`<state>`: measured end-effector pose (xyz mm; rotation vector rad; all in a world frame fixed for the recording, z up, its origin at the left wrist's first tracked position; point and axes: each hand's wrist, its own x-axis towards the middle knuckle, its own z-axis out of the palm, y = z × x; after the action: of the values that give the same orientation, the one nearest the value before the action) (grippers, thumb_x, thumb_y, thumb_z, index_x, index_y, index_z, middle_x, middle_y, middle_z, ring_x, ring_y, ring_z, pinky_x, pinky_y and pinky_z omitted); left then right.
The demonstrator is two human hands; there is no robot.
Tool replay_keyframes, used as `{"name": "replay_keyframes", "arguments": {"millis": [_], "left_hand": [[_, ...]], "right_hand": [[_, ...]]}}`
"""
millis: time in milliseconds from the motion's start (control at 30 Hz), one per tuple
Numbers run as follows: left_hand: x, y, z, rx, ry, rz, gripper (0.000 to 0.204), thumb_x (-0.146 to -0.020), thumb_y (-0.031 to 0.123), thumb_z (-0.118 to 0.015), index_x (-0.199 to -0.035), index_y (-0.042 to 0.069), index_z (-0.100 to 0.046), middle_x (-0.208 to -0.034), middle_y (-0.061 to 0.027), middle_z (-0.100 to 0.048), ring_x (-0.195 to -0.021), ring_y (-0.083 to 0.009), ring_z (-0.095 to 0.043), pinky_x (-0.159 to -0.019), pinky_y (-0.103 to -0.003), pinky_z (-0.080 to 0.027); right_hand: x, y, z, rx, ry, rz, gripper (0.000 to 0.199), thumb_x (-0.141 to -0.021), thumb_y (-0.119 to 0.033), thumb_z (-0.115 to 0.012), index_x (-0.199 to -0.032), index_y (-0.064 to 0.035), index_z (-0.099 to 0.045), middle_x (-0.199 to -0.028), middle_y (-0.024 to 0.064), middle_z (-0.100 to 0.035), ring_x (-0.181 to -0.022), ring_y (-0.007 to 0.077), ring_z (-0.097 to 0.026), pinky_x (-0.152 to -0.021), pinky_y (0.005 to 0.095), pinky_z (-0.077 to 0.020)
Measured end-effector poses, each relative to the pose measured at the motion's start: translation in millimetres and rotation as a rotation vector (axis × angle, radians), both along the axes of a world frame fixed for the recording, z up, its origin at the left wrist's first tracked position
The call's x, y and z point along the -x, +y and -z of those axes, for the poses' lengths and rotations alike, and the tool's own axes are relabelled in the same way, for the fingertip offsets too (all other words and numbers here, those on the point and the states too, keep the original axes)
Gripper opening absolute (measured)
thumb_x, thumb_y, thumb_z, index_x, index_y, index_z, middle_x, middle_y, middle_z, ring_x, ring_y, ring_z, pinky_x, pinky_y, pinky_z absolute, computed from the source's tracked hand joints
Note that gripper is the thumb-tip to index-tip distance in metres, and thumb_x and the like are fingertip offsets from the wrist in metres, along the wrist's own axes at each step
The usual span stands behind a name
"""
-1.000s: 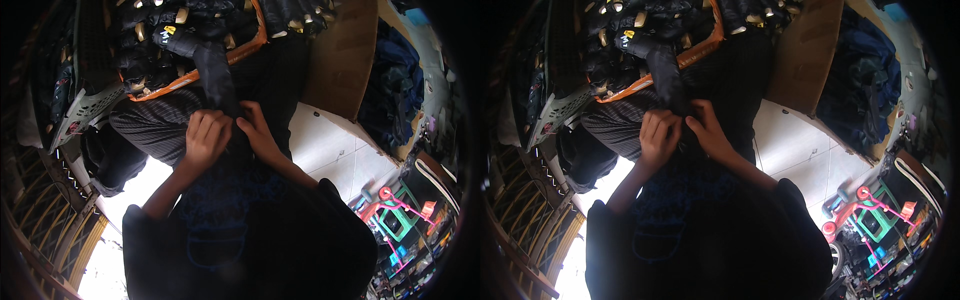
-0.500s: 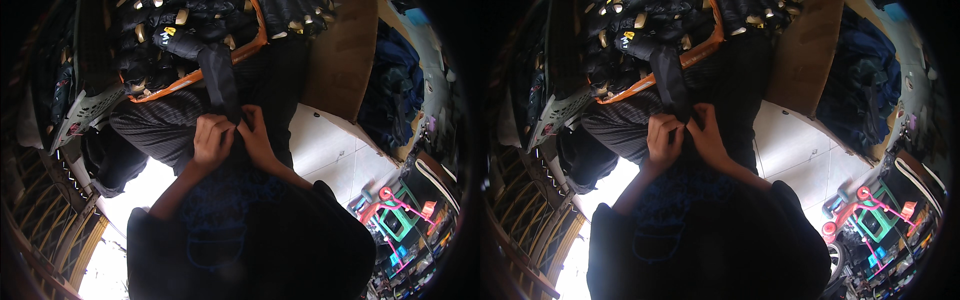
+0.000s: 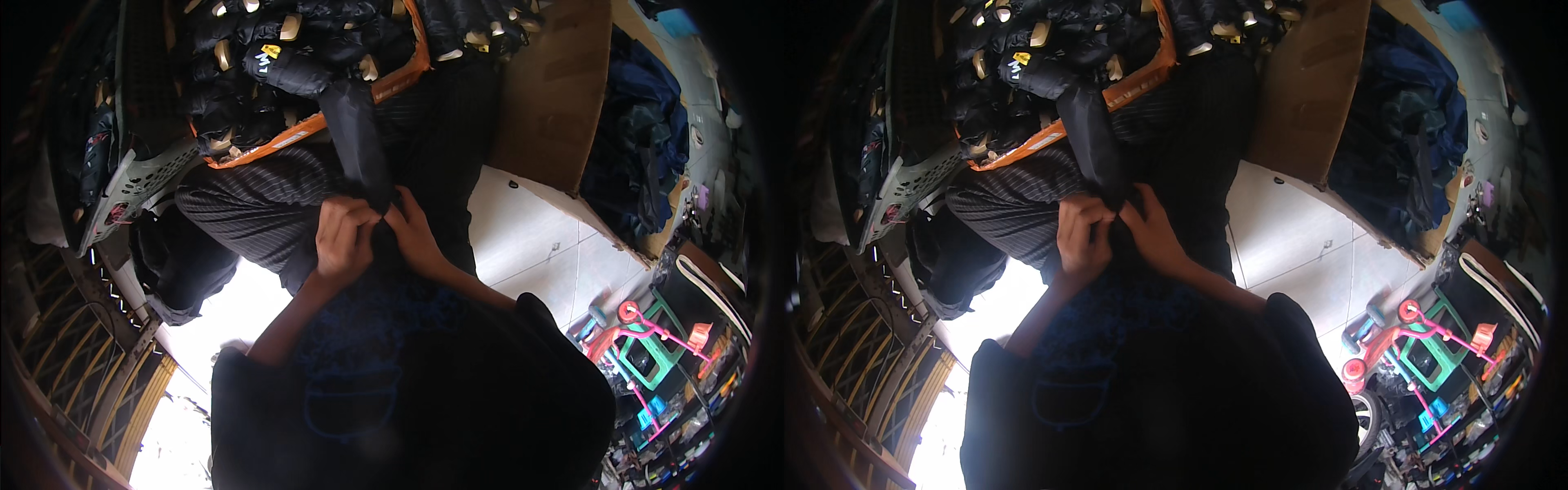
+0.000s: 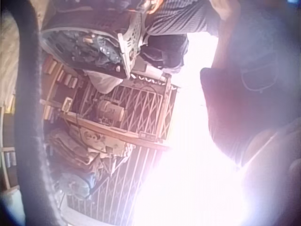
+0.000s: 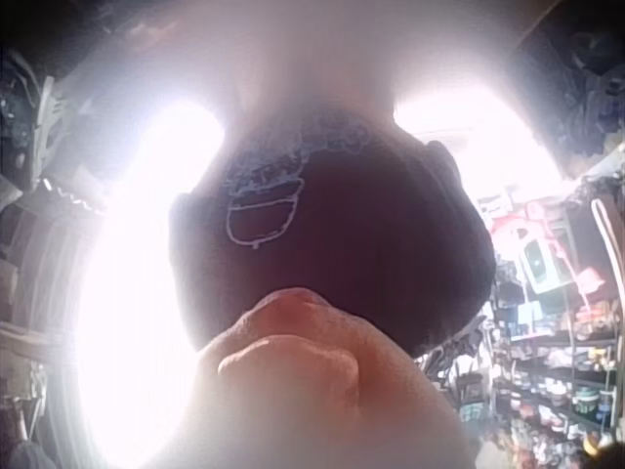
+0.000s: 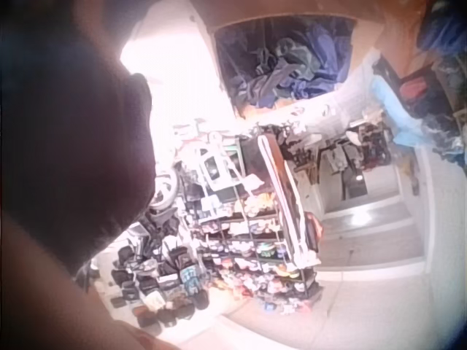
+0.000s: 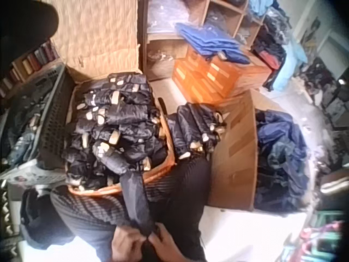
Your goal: The person wraps a dark garment tightly around a cylindrical object, secures it with a yellow band, and places it into a crate. They repeat this process with another garment, organizing the wrapped items in the crate.
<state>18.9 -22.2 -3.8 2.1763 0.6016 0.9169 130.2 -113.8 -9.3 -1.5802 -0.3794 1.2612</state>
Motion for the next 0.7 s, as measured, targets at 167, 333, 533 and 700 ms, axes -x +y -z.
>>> {"name": "replay_keyframes", "arguments": {"millis": [167,333,533,700], "left_hand": [[0,3,-4,0.07,-0.004,0.021,0.023,-0.074,-0.012,-0.068,-0.091,0.0,-0.06,-0.09,-0.0129,-0.06,-0.085,-0.0287,-0.059,-0.077,-0.037,-0.047],[4,21,-5,0.399,-0.161,-0.057,0.026,-0.081,-0.01,-0.057,-0.106,-0.001,-0.058,-0.107,-0.0163,-0.056,-0.098,-0.0257,-0.057,-0.085,-0.034,-0.047],[13,36,-9,0.608,-0.227,0.036,0.03,-0.082,-0.008,-0.063,-0.112,-0.002,-0.06,-0.112,-0.0141,-0.057,-0.105,-0.0237,-0.057,-0.09,-0.035,-0.047],[30,36,-11,0.426,-0.063,-0.02,0.024,-0.08,-0.004,-0.071,-0.103,0.0,-0.066,-0.11,-0.0122,-0.06,-0.104,-0.0233,-0.06,-0.089,-0.034,-0.048]], "right_hand": [[-1,5,-3,-0.098,-0.135,-0.003,0.042,-0.097,-0.025,-0.055,-0.128,0.002,-0.048,-0.117,0.0207,-0.059,-0.113,0.0285,-0.057,-0.097,0.0368,-0.0428],[-22,17,4,-0.38,-0.526,-0.185,0.04,-0.099,-0.025,-0.051,-0.131,-0.0021,-0.047,-0.119,0.0167,-0.059,-0.112,0.0259,-0.057,-0.098,0.036,-0.0436],[-13,24,4,-0.191,0.519,-0.088,0.043,-0.103,-0.03,-0.04,-0.136,-0.0026,-0.044,-0.129,0.0147,-0.052,-0.119,0.023,-0.054,-0.102,0.0343,-0.044],[-6,27,-7,-0.163,0.279,-0.106,0.04,-0.105,-0.022,-0.035,-0.138,-0.0009,-0.042,-0.131,0.0132,-0.053,-0.122,0.0203,-0.051,-0.105,0.0321,-0.0396]]}}
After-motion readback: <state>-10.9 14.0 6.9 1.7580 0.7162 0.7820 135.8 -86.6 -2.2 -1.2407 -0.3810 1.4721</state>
